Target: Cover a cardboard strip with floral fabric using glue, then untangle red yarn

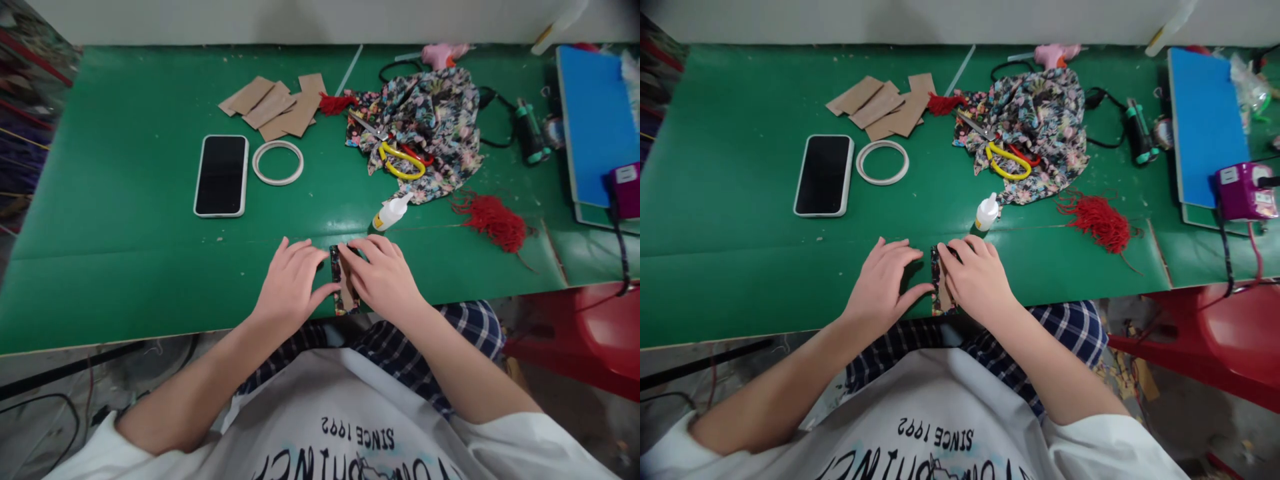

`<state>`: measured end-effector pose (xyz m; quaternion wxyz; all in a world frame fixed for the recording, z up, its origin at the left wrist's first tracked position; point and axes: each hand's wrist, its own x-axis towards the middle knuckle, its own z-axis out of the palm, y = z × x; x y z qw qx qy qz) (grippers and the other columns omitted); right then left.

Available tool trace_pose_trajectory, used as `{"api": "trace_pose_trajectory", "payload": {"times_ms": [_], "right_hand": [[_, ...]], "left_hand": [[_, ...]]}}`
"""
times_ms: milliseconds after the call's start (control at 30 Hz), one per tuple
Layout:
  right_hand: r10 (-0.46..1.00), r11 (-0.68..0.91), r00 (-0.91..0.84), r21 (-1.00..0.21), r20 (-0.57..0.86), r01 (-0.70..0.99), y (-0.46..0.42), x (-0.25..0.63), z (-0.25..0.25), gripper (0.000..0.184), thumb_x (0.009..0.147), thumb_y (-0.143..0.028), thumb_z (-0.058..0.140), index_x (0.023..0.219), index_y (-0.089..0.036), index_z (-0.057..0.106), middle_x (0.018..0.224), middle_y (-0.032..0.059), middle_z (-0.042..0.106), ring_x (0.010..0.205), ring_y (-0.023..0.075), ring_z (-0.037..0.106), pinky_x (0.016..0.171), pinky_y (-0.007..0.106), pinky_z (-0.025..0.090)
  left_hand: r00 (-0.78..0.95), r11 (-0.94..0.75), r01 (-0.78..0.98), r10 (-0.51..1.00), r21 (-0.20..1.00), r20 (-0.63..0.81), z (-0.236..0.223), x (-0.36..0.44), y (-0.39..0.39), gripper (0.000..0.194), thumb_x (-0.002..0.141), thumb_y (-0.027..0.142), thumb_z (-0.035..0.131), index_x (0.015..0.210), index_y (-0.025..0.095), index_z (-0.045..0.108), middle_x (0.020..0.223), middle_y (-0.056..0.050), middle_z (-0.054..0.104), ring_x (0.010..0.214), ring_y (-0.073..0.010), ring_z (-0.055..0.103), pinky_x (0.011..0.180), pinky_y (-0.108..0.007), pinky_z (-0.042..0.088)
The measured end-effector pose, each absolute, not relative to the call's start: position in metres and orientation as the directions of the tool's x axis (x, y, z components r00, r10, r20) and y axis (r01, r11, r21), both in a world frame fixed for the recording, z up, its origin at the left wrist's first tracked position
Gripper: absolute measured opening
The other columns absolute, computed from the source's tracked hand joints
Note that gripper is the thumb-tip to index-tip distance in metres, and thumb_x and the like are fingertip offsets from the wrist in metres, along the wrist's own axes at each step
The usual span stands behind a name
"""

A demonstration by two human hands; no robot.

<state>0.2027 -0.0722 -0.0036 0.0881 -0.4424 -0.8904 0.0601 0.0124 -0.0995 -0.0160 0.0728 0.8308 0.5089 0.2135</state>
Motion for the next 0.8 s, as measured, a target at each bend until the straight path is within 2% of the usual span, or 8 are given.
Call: {"api": "trace_pose_trajectory", "payload": {"times_ms": [167, 300, 500, 633, 800], "right_hand": [[0.817, 0.576, -0.532, -0.279, 0.221, 0.769, -0.076, 0.205, -0.010, 0.038, 0.092, -0.025, 0.040, 0.125, -0.013, 0.054, 0.114, 0.0085, 0.063, 0.112, 0.0234, 0.047, 0.091, 0.038, 0.041], [0.830, 0.557, -0.506, -0.339, 0.233, 0.758, -0.075, 0.206, -0.012, 0.037, 0.090, -0.024, 0.042, 0.121, -0.010, 0.057, 0.113, 0.0099, 0.063, 0.108, 0.0229, 0.050, 0.092, 0.038, 0.044], [0.820, 0.569, -0.496, -0.314, 0.286, 0.760, -0.077, 0.206, -0.021, 0.034, 0.089, -0.024, 0.045, 0.118, -0.012, 0.060, 0.115, 0.0093, 0.063, 0.109, 0.0235, 0.050, 0.092, 0.038, 0.044], [0.816, 0.572, -0.491, -0.305, 0.305, 0.761, -0.079, 0.206, -0.024, 0.033, 0.089, -0.022, 0.045, 0.117, -0.012, 0.060, 0.115, 0.0083, 0.064, 0.110, 0.0226, 0.051, 0.092, 0.037, 0.044], [0.807, 0.584, -0.504, -0.288, 0.308, 0.759, -0.080, 0.205, -0.026, 0.034, 0.089, -0.022, 0.045, 0.119, -0.013, 0.059, 0.117, 0.0077, 0.063, 0.111, 0.0224, 0.050, 0.092, 0.037, 0.043]], "left_hand": [[0.410, -0.468, 0.849, 0.876, 0.243, 0.254, -0.018, 0.010, -0.093, 0.061, 0.085, 0.057, 0.045, 0.124, 0.010, 0.047, 0.124, -0.016, 0.056, 0.125, -0.0331, 0.043, 0.106, -0.057, 0.029], [0.435, -0.467, 0.863, 0.881, 0.192, 0.187, -0.020, 0.012, -0.091, 0.064, 0.086, 0.055, 0.045, 0.131, 0.008, 0.044, 0.131, -0.017, 0.051, 0.129, -0.0353, 0.037, 0.106, -0.057, 0.028], [0.467, -0.488, 0.852, 0.872, 0.189, 0.145, -0.021, 0.013, -0.093, 0.064, 0.088, 0.054, 0.040, 0.132, 0.008, 0.044, 0.136, -0.017, 0.047, 0.132, -0.0354, 0.033, 0.107, -0.057, 0.027], [0.471, -0.483, 0.851, 0.876, 0.208, 0.104, -0.020, 0.013, -0.091, 0.063, 0.089, 0.054, 0.040, 0.136, 0.012, 0.041, 0.140, -0.017, 0.042, 0.134, -0.0362, 0.028, 0.107, -0.058, 0.025], [0.479, -0.486, 0.844, 0.873, 0.225, 0.090, -0.019, 0.015, -0.088, 0.056, 0.089, 0.052, 0.040, 0.134, 0.018, 0.044, 0.142, -0.017, 0.039, 0.136, -0.0372, 0.026, 0.107, -0.059, 0.025]]}}
